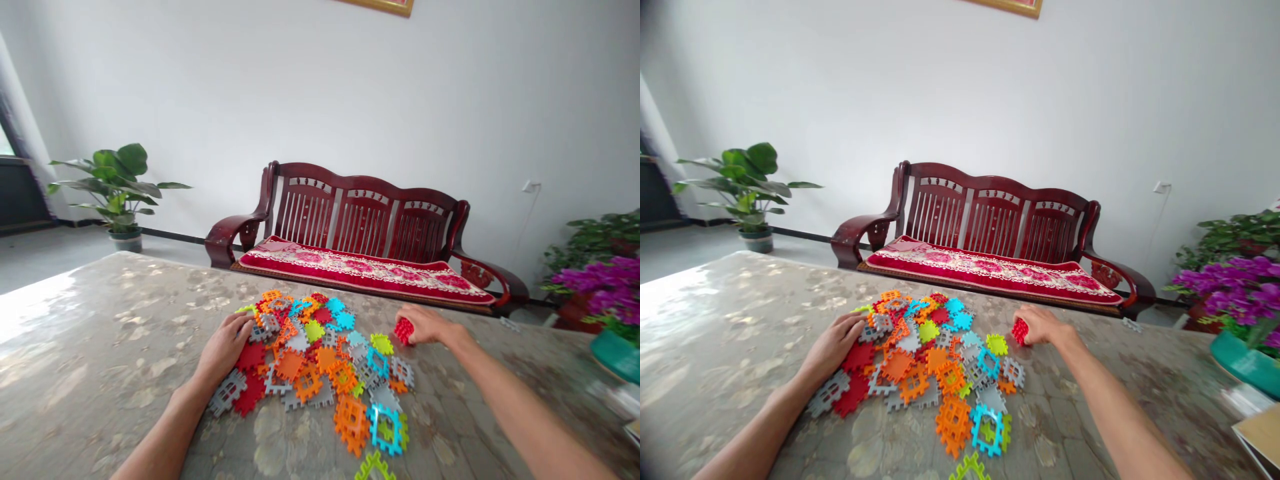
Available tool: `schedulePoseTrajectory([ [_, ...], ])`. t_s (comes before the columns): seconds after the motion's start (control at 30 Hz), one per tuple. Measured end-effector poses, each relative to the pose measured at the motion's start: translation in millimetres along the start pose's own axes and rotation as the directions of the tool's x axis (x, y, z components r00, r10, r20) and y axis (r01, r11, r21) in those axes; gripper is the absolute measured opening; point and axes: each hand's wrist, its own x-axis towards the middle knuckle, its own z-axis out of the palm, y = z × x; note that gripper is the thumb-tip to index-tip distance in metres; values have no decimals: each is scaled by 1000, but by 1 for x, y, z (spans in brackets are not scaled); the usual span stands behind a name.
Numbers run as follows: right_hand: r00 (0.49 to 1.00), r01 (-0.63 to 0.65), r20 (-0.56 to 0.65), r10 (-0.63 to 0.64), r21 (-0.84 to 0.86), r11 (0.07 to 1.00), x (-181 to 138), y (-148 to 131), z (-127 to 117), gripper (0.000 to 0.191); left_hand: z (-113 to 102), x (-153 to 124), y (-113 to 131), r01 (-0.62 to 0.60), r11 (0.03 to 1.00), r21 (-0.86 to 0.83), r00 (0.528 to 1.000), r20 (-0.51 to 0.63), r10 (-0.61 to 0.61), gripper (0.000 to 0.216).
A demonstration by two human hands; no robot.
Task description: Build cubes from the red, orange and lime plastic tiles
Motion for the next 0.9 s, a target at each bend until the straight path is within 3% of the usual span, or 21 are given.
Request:
schedulePoseTrajectory([
  [0.07,1000,-15,4,15,16,1000,1,1,2,47,0,0,0,0,1000,-2,1000,-5,0,54],
  [0.17,999,-55,9,54,133,990,2,9,3,77,-1,0,1,9,1000,-5,1000,-2,-9,53],
  [0.23,994,-76,-55,95,287,955,2,19,4,93,-1,0,1,10,1000,-6,1000,1,-10,53],
  [0.3,962,-96,-179,205,481,871,0,30,7,96,-1,-1,1,7,1000,-6,1000,-2,-7,53],
  [0.37,879,-110,-273,390,681,724,-6,38,16,99,0,0,1,4,1000,-4,1000,-9,-4,52],
  [0.43,770,-109,-287,570,821,560,-12,40,32,105,1,0,0,5,1000,0,1000,-22,-5,51],
  [0.5,662,-120,-290,691,869,480,-17,32,53,115,1,0,0,5,1000,6,1000,-25,-5,51],
  [0.57,565,-171,-322,760,855,489,-19,18,74,122,1,0,0,9,1000,13,1000,-23,-8,51],
  [0.67,488,-251,-353,798,819,516,-16,-6,96,122,0,0,2,15,1000,16,1000,-7,-15,53],
  [0.77,463,-320,-377,802,773,548,-9,-23,104,120,0,0,2,2,1000,9,1000,-2,-2,53],
  [0.9,492,-372,-379,784,722,583,-3,-29,104,120,3,0,-1,-16,1000,-3,1000,-22,16,51],
])
